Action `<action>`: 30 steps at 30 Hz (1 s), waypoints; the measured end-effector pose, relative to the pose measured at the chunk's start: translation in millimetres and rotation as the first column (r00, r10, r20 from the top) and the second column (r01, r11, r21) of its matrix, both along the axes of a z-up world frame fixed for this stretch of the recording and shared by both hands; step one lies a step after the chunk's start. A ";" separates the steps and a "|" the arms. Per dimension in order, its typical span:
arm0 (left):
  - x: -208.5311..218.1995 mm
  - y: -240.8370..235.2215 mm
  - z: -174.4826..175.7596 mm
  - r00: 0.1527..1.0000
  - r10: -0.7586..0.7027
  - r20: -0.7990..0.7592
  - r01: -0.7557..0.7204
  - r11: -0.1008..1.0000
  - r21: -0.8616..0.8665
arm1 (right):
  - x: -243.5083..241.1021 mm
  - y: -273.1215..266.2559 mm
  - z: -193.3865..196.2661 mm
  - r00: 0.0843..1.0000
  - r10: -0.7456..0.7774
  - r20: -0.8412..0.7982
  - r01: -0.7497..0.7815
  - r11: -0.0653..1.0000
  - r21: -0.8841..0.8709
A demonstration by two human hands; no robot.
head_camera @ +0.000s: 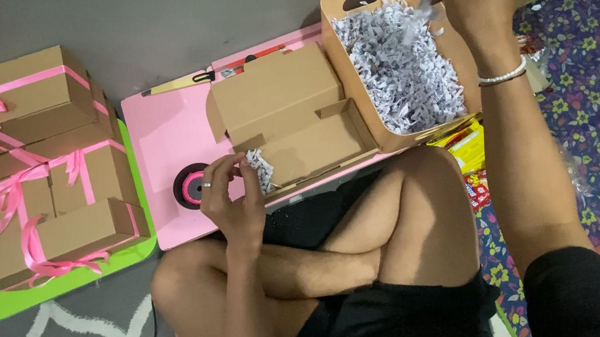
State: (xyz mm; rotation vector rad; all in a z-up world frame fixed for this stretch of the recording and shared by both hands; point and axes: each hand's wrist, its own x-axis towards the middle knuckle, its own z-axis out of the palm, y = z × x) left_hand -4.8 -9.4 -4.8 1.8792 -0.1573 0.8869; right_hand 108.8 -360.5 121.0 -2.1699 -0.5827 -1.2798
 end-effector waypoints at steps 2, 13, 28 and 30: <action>-1.0 -6.4 3.6 1.000 0.002 0.005 -0.002 1.000 -0.025 | 0.2 5.4 -1.1 1.000 0.008 0.017 -0.008 1.000 0.029; 5.3 -72.0 34.4 0.671 -0.739 -0.058 0.556 0.553 -0.621 | -65.4 148.8 -26.3 0.894 0.309 -0.325 -0.113 0.857 0.503; 16.9 27.4 -16.1 0.904 -0.397 -0.156 0.216 0.741 -0.636 | -74.9 194.9 -83.0 0.727 0.635 -0.261 -0.231 0.585 0.778; 16.0 38.0 -9.2 0.935 -0.289 -0.204 0.167 0.869 -0.465 | -76.4 189.2 -80.3 0.827 0.533 -0.181 -0.216 0.597 0.772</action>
